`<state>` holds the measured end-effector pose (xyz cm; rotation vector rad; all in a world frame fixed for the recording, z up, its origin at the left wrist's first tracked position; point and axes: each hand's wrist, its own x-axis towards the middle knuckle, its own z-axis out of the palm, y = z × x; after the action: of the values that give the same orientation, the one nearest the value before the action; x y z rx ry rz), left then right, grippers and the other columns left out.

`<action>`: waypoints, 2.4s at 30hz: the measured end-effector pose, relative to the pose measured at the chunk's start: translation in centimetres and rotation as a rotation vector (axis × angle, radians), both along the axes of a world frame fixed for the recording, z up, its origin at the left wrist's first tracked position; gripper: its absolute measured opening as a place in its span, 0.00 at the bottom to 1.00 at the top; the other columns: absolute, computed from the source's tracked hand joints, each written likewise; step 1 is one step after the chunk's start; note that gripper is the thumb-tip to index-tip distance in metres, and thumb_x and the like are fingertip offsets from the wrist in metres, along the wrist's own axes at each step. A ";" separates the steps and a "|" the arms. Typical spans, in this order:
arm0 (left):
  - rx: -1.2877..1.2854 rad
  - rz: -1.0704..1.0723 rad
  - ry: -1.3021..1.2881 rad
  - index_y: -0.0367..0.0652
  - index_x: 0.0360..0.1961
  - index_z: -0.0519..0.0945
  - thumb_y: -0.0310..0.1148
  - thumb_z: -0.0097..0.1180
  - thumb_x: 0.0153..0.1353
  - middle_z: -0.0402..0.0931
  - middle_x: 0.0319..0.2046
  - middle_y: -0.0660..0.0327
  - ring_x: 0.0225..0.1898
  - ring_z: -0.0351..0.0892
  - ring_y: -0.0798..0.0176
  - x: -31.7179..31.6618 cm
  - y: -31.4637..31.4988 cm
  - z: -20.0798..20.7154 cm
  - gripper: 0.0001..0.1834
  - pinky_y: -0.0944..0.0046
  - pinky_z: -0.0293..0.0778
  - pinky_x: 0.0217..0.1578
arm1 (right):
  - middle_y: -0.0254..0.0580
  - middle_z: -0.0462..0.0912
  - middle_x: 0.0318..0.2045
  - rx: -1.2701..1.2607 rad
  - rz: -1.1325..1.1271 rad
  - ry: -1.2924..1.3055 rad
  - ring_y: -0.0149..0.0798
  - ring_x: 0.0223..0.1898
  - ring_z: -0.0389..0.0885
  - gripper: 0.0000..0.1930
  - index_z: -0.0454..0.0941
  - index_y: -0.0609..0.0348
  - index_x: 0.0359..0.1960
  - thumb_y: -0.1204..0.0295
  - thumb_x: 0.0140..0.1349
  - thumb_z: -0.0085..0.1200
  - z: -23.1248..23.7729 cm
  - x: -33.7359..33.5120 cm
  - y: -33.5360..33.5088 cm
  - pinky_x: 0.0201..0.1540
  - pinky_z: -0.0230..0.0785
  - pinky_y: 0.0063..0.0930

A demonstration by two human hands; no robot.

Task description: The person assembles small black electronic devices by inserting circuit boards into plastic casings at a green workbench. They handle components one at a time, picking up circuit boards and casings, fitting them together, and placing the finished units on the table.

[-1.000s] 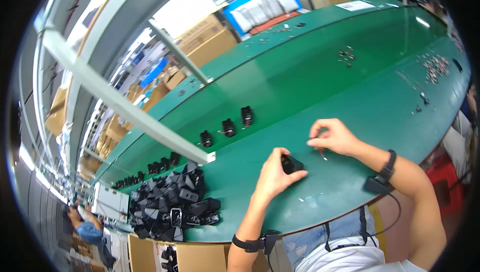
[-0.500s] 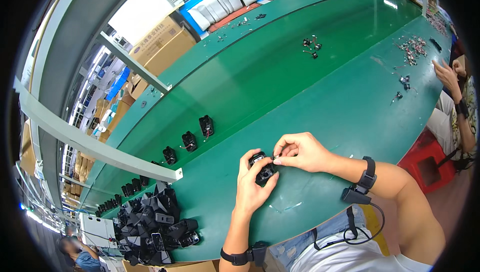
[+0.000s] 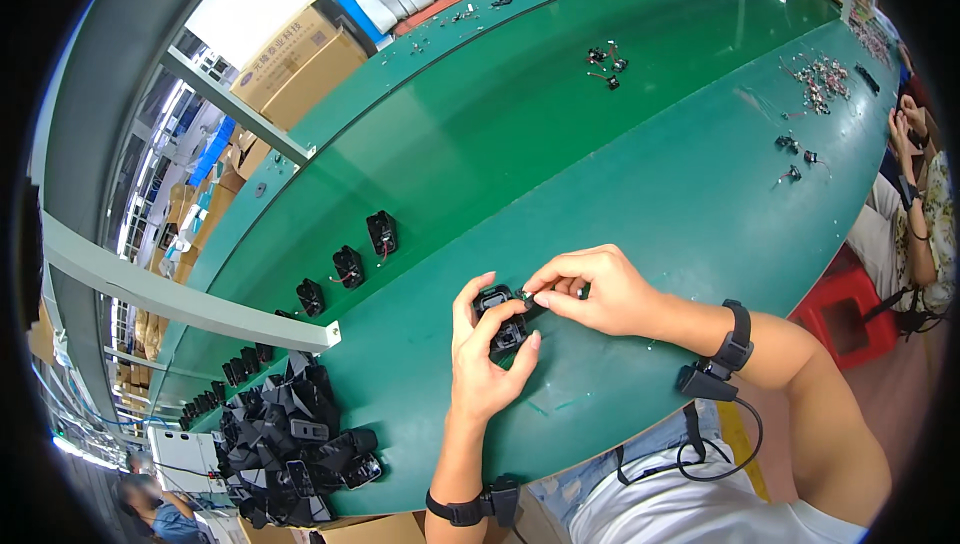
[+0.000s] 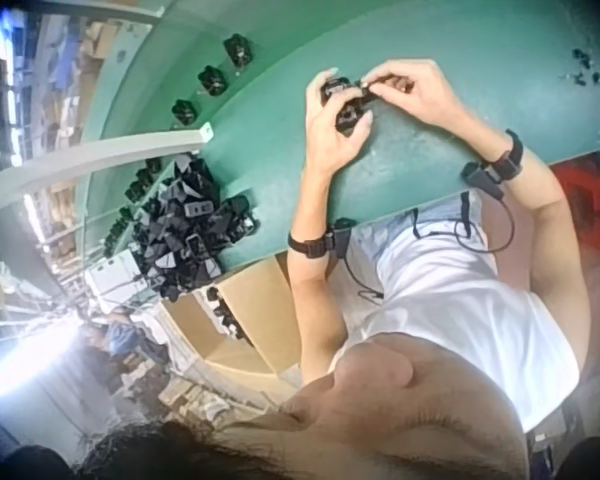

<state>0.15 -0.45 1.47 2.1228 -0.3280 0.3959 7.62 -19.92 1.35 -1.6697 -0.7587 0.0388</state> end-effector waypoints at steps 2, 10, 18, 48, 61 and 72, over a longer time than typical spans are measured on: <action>0.026 -0.021 -0.039 0.44 0.45 0.82 0.27 0.69 0.45 0.64 0.61 0.44 0.57 0.73 0.44 -0.1 -0.1 0.4 0.21 0.51 0.72 0.55 | 0.40 0.86 0.32 0.029 -0.032 -0.022 0.30 0.27 0.82 0.07 0.85 0.62 0.39 0.76 0.59 0.61 0.5 0.0 0.2 0.28 0.75 0.22; -0.057 0.026 0.041 0.37 0.59 0.65 0.21 0.68 0.43 0.68 0.62 0.46 0.56 0.77 0.52 0.1 0.4 -0.6 0.40 0.56 0.76 0.54 | 0.40 0.83 0.34 -0.023 -0.008 -0.205 0.35 0.35 0.83 0.06 0.84 0.62 0.36 0.78 0.57 0.62 1.0 -0.5 -0.1 0.32 0.76 0.25; -0.369 -0.177 0.177 0.36 0.58 0.66 0.15 0.61 0.47 0.69 0.62 0.46 0.53 0.79 0.56 -0.2 -0.5 -0.5 0.34 0.61 0.78 0.50 | 0.40 0.83 0.33 -0.096 0.010 -0.391 0.41 0.34 0.82 0.05 0.83 0.59 0.33 0.77 0.54 0.64 0.7 -0.9 -0.1 0.35 0.77 0.32; -1.047 -0.295 0.441 0.36 0.67 0.61 0.34 0.61 0.64 0.72 0.55 0.54 0.54 0.78 0.58 -0.4 0.0 -1.0 0.34 0.54 0.77 0.54 | 0.38 0.80 0.32 0.003 -0.146 -0.448 0.40 0.30 0.79 0.07 0.81 0.58 0.31 0.76 0.51 0.65 1.9 -2.6 -0.2 0.32 0.72 0.31; -1.125 -0.211 0.486 0.32 0.65 0.64 0.31 0.56 0.68 0.78 0.49 0.50 0.42 0.85 0.59 -0.2 -0.1 -1.3 0.27 0.62 0.86 0.38 | 0.43 0.78 0.50 -0.103 0.067 -0.445 0.41 0.45 0.79 0.19 0.85 0.57 0.44 0.72 0.48 0.71 2.6 -1.8 -1.0 0.44 0.76 0.32; -1.054 -0.190 0.447 0.32 0.55 0.69 0.32 0.60 0.66 0.80 0.45 0.49 0.38 0.85 0.62 -0.5 0.3 -1.0 0.21 0.66 0.85 0.34 | 0.51 0.75 0.57 0.056 0.140 -0.251 0.46 0.55 0.78 0.16 0.86 0.61 0.41 0.71 0.49 0.73 2.5 -2.2 -0.1 0.52 0.76 0.37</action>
<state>-0.35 -0.11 0.49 1.0799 -0.0238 -0.0476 5.40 -20.07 3.82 -1.5835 -1.0561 -0.0949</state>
